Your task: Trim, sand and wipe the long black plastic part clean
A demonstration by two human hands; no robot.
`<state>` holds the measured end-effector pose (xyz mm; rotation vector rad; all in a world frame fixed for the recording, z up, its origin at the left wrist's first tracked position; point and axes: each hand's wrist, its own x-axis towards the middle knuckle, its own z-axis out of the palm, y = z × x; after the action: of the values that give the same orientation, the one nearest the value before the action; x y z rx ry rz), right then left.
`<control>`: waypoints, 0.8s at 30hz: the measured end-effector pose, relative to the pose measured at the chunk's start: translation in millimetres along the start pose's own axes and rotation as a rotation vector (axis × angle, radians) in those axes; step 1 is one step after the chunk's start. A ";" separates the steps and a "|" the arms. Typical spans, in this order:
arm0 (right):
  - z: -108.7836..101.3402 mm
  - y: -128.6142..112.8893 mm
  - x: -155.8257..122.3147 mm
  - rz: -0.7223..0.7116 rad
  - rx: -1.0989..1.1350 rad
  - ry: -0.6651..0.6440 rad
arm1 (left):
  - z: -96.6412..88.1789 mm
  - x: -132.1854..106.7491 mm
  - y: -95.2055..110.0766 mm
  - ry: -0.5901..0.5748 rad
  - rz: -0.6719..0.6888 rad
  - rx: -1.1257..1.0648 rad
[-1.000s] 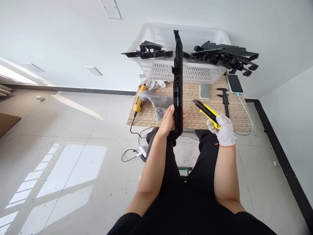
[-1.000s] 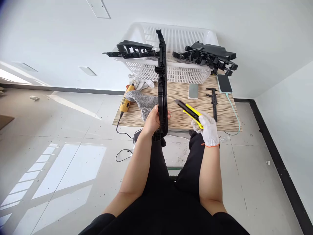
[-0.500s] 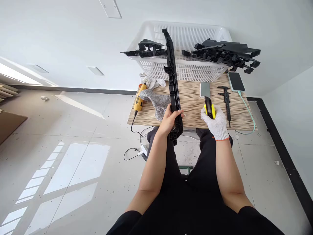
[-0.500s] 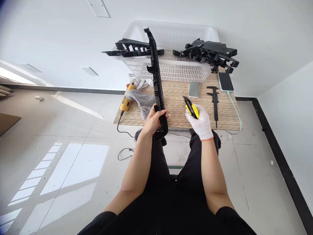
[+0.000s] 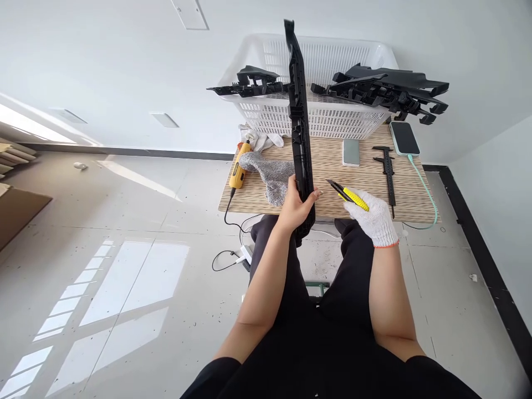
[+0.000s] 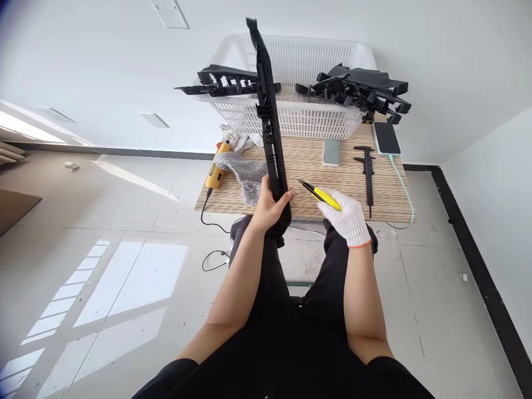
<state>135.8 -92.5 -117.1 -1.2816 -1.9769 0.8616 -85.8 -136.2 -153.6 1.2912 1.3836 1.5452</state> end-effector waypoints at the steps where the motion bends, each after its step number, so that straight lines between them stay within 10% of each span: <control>1: -1.4 0.7 -2.5 -0.051 -0.051 0.011 | 0.9 -1.0 0.7 0.003 0.015 0.042; 24: -18.9 9.2 -19.3 -0.282 -0.569 -0.111 | 8.3 -21.3 10.4 0.031 0.156 0.344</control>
<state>161.9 -104.1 -116.0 -1.2141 -2.5258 0.2390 -70.8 -155.8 -148.8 1.6190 1.6544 1.4755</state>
